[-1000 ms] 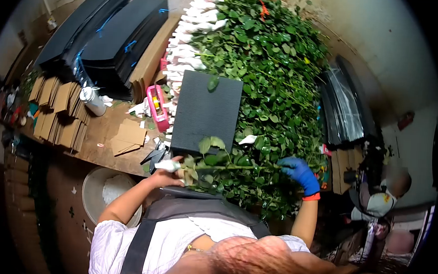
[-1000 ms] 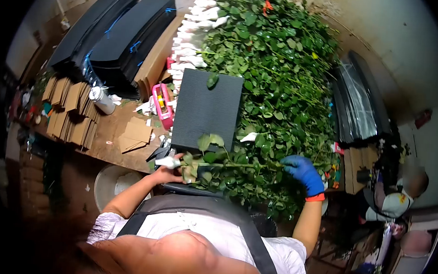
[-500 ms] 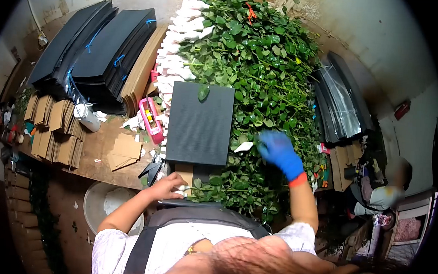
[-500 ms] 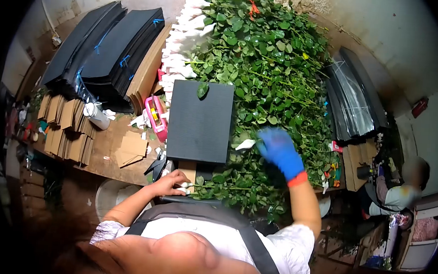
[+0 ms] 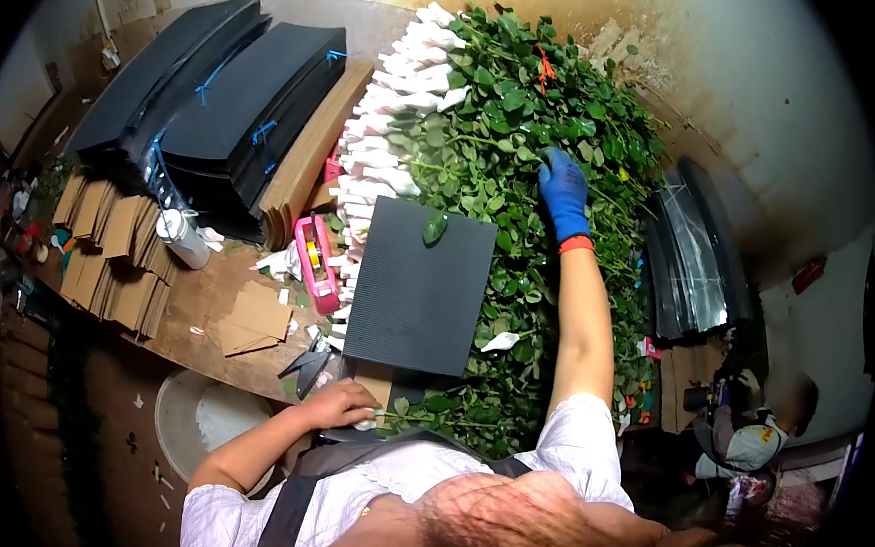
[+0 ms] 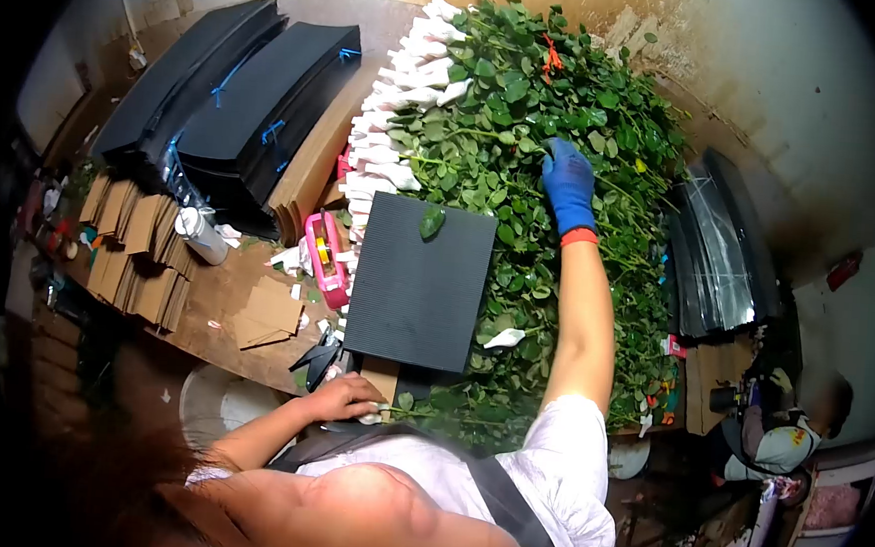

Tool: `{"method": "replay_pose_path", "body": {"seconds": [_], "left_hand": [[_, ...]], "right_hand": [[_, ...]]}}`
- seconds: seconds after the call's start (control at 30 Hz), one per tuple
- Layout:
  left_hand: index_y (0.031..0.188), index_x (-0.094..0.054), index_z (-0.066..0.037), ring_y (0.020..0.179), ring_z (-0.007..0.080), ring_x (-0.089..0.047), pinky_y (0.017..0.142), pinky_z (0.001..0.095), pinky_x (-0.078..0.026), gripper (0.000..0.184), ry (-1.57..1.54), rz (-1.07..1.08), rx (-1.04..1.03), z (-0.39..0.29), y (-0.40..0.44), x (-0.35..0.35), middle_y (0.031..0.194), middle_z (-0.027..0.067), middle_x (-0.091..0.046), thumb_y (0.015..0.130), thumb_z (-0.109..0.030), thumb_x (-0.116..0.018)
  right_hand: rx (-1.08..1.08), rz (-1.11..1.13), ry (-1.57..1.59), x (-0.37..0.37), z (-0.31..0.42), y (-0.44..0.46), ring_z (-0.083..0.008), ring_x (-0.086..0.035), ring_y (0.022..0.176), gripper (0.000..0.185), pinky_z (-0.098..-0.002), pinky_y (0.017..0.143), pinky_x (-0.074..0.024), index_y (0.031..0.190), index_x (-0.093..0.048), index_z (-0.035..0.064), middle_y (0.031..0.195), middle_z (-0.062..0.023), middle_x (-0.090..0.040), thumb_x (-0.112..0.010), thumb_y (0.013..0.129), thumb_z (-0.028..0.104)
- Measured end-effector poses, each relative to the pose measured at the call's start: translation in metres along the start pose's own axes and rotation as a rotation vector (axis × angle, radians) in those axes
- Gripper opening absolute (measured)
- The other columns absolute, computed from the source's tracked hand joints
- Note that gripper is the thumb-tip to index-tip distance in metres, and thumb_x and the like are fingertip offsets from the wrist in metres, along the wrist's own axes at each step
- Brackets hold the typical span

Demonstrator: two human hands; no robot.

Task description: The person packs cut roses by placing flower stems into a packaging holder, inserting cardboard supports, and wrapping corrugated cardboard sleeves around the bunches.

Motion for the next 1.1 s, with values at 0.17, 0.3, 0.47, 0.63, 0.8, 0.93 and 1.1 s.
{"method": "replay_pose_path", "body": {"seconds": [0.17,0.3,0.47,0.63,0.8,0.93,1.1], "left_hand": [[0.096,-0.075,-0.01,0.091,0.0275,-0.064,0.081,0.0373,-0.051,0.015,0.013,-0.119,0.028,0.01,-0.002,-0.006,0.097,0.007,-0.071,0.086,-0.021,-0.071],[0.088,-0.075,-0.006,0.092,0.0306,-0.064,0.08,0.0394,-0.052,0.012,-0.109,-0.15,0.064,0.005,0.0,0.001,0.096,0.0112,-0.068,0.084,-0.017,-0.072],[0.132,-0.05,-0.008,0.109,0.0311,-0.063,0.09,0.0376,-0.051,0.057,-0.208,-0.197,0.2,0.033,-0.007,-0.006,0.119,0.016,-0.062,0.081,-0.011,-0.075],[0.138,-0.039,-0.008,0.111,0.0325,-0.062,0.092,0.0385,-0.05,0.069,-0.197,-0.14,0.412,0.033,-0.007,-0.005,0.121,0.0189,-0.061,0.081,-0.017,-0.077],[0.107,-0.063,-0.003,0.088,0.0204,-0.061,0.08,0.0319,-0.05,0.028,-0.221,-0.109,0.213,0.018,0.0,-0.004,0.098,0.0096,-0.061,0.084,-0.014,-0.074],[0.092,-0.067,-0.003,0.088,0.0313,-0.062,0.076,0.038,-0.05,0.017,-0.177,-0.112,0.23,0.024,0.0,-0.008,0.089,0.0137,-0.063,0.084,-0.017,-0.073],[0.09,-0.069,-0.002,0.084,0.0299,-0.063,0.073,0.0375,-0.05,0.017,-0.152,-0.083,0.214,0.018,0.004,-0.007,0.088,0.0133,-0.064,0.083,-0.016,-0.075]], "right_hand": [[0.181,-0.121,0.042,0.149,0.092,-0.041,-0.0327,-0.064,0.099,0.035,-0.0428,0.088,-0.0502,0.115,-0.065,0.0136,0.108,-0.0095,-0.068,-0.066,0.08,0.007],[0.048,0.296,0.341,0.182,0.114,-0.14,-0.0332,-0.064,0.102,0.029,-0.0414,0.091,-0.0506,0.108,-0.07,0.0126,0.105,-0.0106,-0.069,-0.067,0.08,0.005],[-0.253,0.753,0.337,0.129,0.115,-0.333,-0.0332,-0.064,0.1,0.026,-0.0414,0.09,-0.0511,0.109,-0.069,0.0131,0.108,-0.0119,-0.068,-0.068,0.084,0.021],[-0.412,0.754,0.34,0.117,0.109,-0.399,-0.0362,-0.065,0.096,0.026,-0.0428,0.086,-0.0524,0.109,-0.069,0.0111,0.107,-0.0146,-0.069,-0.066,0.085,0.021],[-0.451,0.765,0.238,0.151,0.1,-0.369,-0.0359,-0.065,0.094,0.02,-0.0433,0.084,-0.0527,0.103,-0.069,0.0104,0.101,-0.015,-0.069,-0.065,0.084,0.016],[-0.353,0.669,0.021,0.162,0.079,-0.375,-0.0355,-0.065,0.091,0.017,-0.0449,0.081,-0.0526,0.096,-0.07,0.0112,0.094,-0.0154,-0.068,-0.065,0.081,0.016],[-0.269,0.997,-0.189,0.066,0.088,-0.474,-0.0352,-0.067,0.092,0.017,-0.0464,0.082,-0.0529,0.092,-0.071,0.0154,0.096,-0.0125,-0.07,-0.063,0.078,0.018]]}}
Point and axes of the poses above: each hand's wrist, its own y-axis towards the middle knuckle, its own x-axis out of the back of the hand, z = x × y, the point moved 8 cm from there along y, towards the middle knuckle
